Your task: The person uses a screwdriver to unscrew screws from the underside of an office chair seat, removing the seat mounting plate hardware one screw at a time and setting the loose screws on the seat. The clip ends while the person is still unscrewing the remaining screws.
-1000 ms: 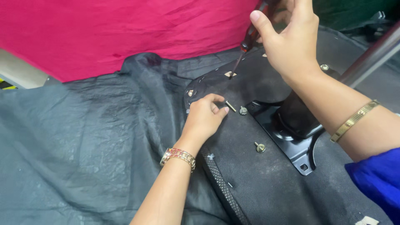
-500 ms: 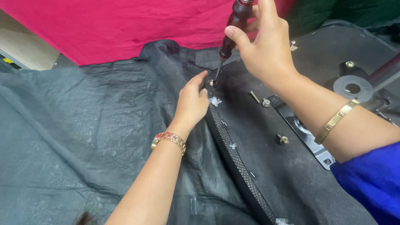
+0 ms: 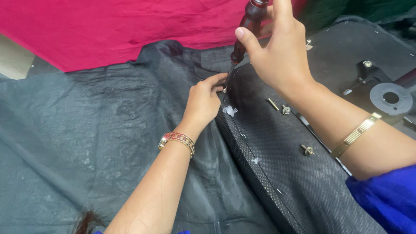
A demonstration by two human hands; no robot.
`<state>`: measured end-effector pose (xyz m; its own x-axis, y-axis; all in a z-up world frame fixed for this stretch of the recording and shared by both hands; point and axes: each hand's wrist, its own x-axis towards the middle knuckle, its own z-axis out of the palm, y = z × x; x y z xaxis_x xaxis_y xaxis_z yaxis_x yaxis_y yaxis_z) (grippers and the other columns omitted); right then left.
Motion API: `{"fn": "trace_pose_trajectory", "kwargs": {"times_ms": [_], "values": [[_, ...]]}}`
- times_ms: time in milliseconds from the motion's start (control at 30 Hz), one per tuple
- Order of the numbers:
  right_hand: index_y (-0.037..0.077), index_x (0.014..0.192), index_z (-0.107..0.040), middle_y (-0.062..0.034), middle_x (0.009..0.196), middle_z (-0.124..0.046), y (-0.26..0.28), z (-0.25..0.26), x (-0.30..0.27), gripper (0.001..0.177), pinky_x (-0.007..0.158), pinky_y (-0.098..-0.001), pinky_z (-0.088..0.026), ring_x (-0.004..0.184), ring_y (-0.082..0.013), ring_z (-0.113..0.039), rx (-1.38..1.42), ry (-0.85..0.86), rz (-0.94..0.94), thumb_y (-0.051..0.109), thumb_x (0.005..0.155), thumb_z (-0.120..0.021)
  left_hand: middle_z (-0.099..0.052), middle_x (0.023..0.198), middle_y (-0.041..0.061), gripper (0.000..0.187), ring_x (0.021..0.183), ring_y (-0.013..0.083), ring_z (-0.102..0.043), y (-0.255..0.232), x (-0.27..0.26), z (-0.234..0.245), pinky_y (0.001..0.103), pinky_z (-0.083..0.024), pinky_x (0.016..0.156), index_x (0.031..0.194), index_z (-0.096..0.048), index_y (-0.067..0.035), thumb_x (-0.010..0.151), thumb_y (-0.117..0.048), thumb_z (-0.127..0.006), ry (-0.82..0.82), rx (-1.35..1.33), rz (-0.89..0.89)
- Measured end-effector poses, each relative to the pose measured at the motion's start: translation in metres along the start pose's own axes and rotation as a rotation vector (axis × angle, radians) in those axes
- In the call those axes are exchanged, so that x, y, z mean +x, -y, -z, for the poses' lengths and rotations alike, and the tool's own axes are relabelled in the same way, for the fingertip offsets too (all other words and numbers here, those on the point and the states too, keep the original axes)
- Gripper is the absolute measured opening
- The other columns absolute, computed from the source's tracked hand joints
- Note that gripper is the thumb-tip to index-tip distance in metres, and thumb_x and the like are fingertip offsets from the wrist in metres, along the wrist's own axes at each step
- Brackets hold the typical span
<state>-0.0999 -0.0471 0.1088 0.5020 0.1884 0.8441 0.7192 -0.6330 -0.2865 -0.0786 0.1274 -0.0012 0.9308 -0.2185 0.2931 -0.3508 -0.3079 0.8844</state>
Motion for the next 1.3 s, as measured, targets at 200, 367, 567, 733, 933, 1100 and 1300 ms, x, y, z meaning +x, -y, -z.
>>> {"fn": "trace_pose_trajectory", "kwargs": {"times_ms": [200, 367, 567, 733, 933, 1100, 1300], "values": [[0.002, 0.125, -0.059, -0.0107, 0.108, -0.063, 0.011, -0.001, 0.01, 0.047, 0.071, -0.0277, -0.06, 0.084, -0.0163, -0.069, -0.086, -0.013, -0.043, 0.011, 0.095, -0.093, -0.075, 0.124, 0.012, 0.045, 0.116, 0.0221, -0.073, -0.001, -0.011, 0.001, 0.031, -0.054, 0.1, 0.13, -0.066, -0.003, 0.093, 0.009, -0.044, -0.008, -0.088, 0.045], [0.004, 0.132, -0.062, -0.0098, 0.108, -0.07, 0.002, 0.0, 0.021, 0.051, 0.075, -0.0266, -0.062, 0.089, -0.0155, -0.073, -0.038, 0.061, -0.101, 0.009, 0.091, -0.092, -0.068, 0.137, 0.009, 0.048, 0.12, 0.0229, -0.071, -0.027, -0.001, 0.012, 0.034, -0.053, 0.103, 0.139, -0.058, -0.008, 0.092, -0.003, -0.062, -0.021, -0.11, 0.123], [0.004, 0.13, -0.06, -0.0117, 0.122, -0.074, 0.003, 0.01, 0.034, 0.043, 0.092, -0.0307, -0.066, 0.11, -0.0199, -0.078, 0.099, 0.224, -0.048, 0.002, 0.094, -0.083, -0.058, 0.146, 0.016, 0.08, 0.135, 0.0255, -0.059, -0.063, 0.041, 0.052, 0.039, -0.051, 0.11, 0.152, -0.039, -0.006, 0.084, -0.004, -0.081, 0.162, -0.394, -0.13], [0.005, 0.127, -0.06, -0.011, 0.115, -0.073, 0.026, 0.012, 0.039, 0.041, 0.086, -0.0327, -0.064, 0.105, -0.0211, -0.076, 0.151, 0.304, -0.063, -0.001, 0.092, -0.08, -0.068, 0.134, 0.012, 0.054, 0.126, 0.0203, -0.069, -0.075, 0.062, 0.063, 0.033, -0.06, 0.103, 0.136, -0.056, 0.0, 0.086, 0.004, -0.074, 0.287, -0.358, -0.214], [0.004, 0.113, -0.07, -0.0141, 0.105, -0.067, 0.043, 0.009, 0.037, 0.035, 0.077, -0.0319, -0.063, 0.09, -0.0231, -0.073, -0.092, 0.098, -0.011, 0.003, 0.084, -0.09, -0.079, 0.096, 0.007, 0.033, 0.088, 0.014, -0.078, -0.076, 0.064, 0.05, 0.03, -0.065, 0.075, 0.118, -0.069, -0.002, 0.086, 0.0, -0.078, 0.214, -0.151, -0.178], [0.003, 0.122, -0.068, -0.0142, 0.107, -0.067, 0.051, 0.008, 0.033, 0.037, 0.083, -0.0306, -0.063, 0.095, -0.0232, -0.073, -0.077, 0.094, -0.008, -0.007, 0.088, -0.079, -0.08, 0.093, 0.008, 0.036, 0.082, 0.017, -0.08, -0.084, 0.057, 0.043, 0.032, -0.063, 0.071, 0.115, -0.067, -0.004, 0.081, -0.008, -0.076, 0.046, 0.022, -0.211], [0.005, 0.131, -0.064, -0.0132, 0.123, -0.06, 0.059, -0.003, 0.013, 0.037, 0.094, -0.0323, -0.059, 0.113, -0.0226, -0.067, 0.121, 0.023, -0.09, -0.007, 0.096, -0.068, -0.079, 0.098, 0.018, 0.028, 0.098, 0.0309, -0.078, -0.084, 0.054, 0.036, 0.04, -0.061, 0.08, 0.112, -0.068, -0.003, 0.086, -0.012, -0.074, -0.08, 0.121, -0.261]]}}
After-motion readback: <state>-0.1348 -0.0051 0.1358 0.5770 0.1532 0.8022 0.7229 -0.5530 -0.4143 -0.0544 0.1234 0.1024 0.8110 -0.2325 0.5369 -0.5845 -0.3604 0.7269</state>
